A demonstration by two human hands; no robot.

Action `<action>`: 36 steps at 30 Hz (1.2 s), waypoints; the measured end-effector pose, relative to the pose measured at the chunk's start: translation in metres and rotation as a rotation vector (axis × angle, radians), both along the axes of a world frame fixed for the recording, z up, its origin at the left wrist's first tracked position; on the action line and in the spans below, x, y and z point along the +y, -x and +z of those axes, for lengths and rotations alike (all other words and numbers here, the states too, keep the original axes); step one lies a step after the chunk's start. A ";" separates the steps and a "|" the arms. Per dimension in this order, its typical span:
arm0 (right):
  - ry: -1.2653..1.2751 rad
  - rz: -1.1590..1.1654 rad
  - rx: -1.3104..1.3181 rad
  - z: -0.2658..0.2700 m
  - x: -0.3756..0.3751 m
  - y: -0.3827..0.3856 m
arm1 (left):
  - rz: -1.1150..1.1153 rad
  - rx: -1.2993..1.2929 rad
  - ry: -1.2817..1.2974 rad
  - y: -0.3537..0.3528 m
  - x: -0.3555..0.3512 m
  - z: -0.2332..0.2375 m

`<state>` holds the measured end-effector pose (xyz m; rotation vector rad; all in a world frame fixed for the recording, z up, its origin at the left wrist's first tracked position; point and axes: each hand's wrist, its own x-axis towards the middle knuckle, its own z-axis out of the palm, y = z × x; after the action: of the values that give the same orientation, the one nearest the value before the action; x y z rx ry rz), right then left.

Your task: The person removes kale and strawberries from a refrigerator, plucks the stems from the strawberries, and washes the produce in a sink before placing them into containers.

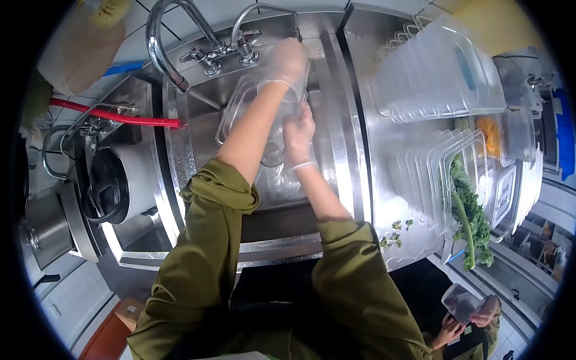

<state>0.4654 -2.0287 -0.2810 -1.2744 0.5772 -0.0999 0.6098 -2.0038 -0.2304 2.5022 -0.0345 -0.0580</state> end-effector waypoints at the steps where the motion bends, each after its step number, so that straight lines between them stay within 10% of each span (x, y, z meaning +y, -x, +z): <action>1: -0.023 0.005 0.017 0.002 -0.001 -0.001 | 0.046 0.048 0.029 -0.004 0.000 0.000; 17: -0.293 0.086 -0.185 -0.027 0.002 -0.024 | 0.264 -0.084 0.136 0.028 -0.005 0.000; 22: -0.068 0.197 -0.094 -0.044 -0.013 -0.026 | -0.159 0.126 -0.157 0.117 0.054 0.031; 26: 0.193 0.273 -0.032 -0.015 -0.009 -0.018 | -0.355 0.051 -0.441 0.136 0.106 -0.037; 33: 0.140 0.173 -0.206 -0.023 0.001 -0.013 | -0.429 0.539 -0.535 0.109 0.100 -0.015; 36: 0.101 0.165 -0.239 -0.016 0.002 -0.017 | -0.354 0.292 -0.495 0.110 0.114 -0.074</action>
<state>0.4827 -2.0263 -0.2973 -1.3800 0.2634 -0.1431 0.4993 -1.8900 -0.3041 2.9188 -0.3836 -0.6472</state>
